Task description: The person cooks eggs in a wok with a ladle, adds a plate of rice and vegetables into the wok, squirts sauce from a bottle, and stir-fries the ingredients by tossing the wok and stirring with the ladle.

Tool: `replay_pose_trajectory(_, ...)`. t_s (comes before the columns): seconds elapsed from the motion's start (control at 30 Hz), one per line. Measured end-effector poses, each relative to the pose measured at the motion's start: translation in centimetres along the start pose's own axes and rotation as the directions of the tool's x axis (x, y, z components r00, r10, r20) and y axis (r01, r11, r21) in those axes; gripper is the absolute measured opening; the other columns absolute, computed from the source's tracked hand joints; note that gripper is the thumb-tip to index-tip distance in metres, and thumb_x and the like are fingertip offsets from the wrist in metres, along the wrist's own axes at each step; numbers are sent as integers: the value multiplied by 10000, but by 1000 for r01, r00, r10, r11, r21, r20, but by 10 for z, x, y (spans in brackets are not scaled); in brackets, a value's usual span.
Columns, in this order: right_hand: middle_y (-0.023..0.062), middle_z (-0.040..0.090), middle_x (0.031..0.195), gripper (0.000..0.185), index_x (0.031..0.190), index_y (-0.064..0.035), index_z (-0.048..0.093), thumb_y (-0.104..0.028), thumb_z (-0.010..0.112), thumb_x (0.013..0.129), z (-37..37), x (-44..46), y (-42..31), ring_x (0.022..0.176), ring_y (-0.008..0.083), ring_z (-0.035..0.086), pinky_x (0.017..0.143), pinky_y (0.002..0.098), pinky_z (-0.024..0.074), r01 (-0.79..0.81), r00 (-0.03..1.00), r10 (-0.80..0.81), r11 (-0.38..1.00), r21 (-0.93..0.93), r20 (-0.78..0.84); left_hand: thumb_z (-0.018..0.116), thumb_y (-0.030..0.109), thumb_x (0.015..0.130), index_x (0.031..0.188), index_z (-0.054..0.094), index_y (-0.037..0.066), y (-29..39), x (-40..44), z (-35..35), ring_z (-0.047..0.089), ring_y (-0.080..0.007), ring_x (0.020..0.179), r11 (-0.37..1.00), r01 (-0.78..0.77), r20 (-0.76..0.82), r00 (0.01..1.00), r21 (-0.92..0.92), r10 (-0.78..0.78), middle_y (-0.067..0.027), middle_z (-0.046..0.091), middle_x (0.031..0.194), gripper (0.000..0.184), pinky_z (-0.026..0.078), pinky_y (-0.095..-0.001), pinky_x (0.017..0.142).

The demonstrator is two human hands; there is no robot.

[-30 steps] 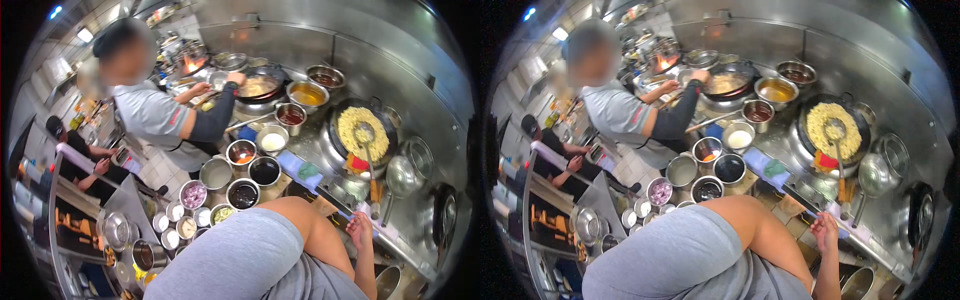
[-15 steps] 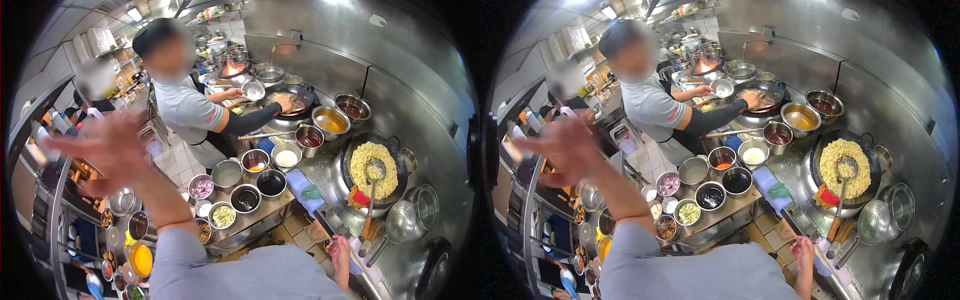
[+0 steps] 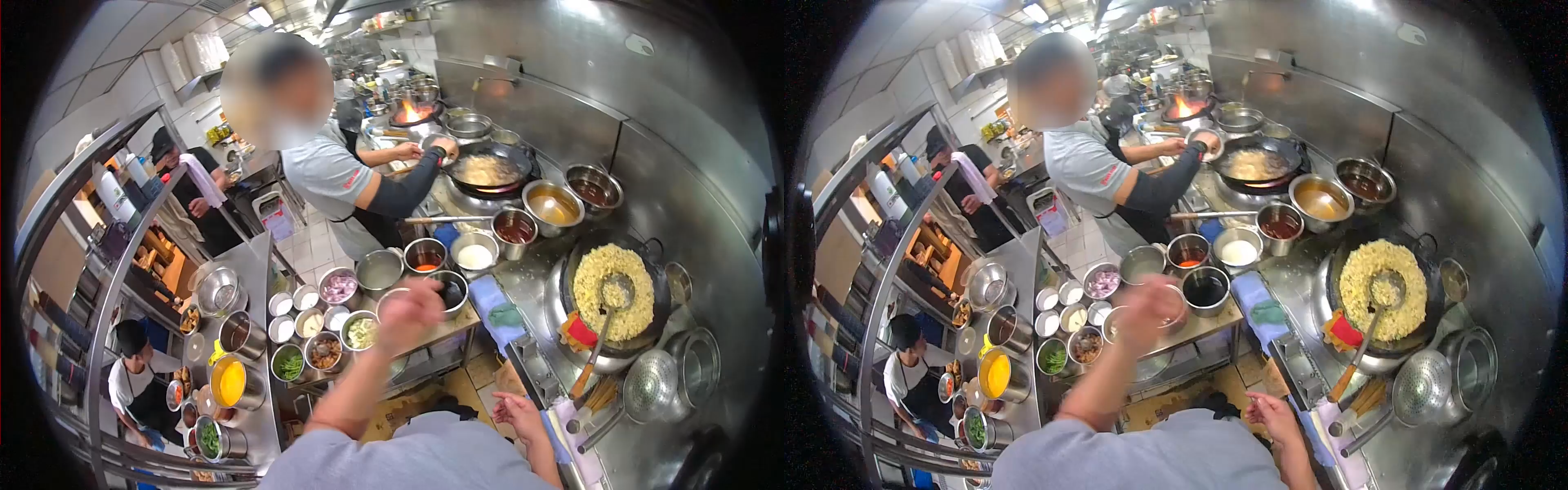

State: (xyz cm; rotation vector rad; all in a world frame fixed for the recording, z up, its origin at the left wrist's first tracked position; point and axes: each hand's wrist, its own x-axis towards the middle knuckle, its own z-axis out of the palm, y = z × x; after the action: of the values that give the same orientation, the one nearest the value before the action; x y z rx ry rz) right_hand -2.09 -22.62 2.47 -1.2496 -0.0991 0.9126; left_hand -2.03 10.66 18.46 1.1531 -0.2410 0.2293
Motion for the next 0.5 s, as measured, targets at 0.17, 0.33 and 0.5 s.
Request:
replay_pose_trajectory(0.17,83,637,915,376,1270,-5,572,-269,459,1027,-6,-20,-11,806,173,641,743,305,540,71,997,-69,995,75,-32,382,398,1012,1374,507,74,-410,-185,-107,445,-331,1320,103,292,-20,390,951,-921,-165,448,1462,502,336,-406,1097)
replay_pose_trajectory(0.33,70,637,924,363,1278,-19,563,-262,454,1032,-20,-45,-48,828,160,635,753,287,523,223,961,-212,974,46,-180,525,457,899,1201,659,183,-365,-165,-164,617,-325,1098,-142,26,-141,378,990,-915,-144,641,1208,429,493,-407,908)
replay_pose_trajectory(0.5,61,637,907,341,1254,-24,572,-255,490,1016,-25,-51,-68,797,158,637,743,282,522,302,905,-287,953,0,-313,542,398,884,973,737,134,-343,-88,-183,661,-315,961,199,-36,186,550,979,-814,-134,694,1054,340,519,-413,825)
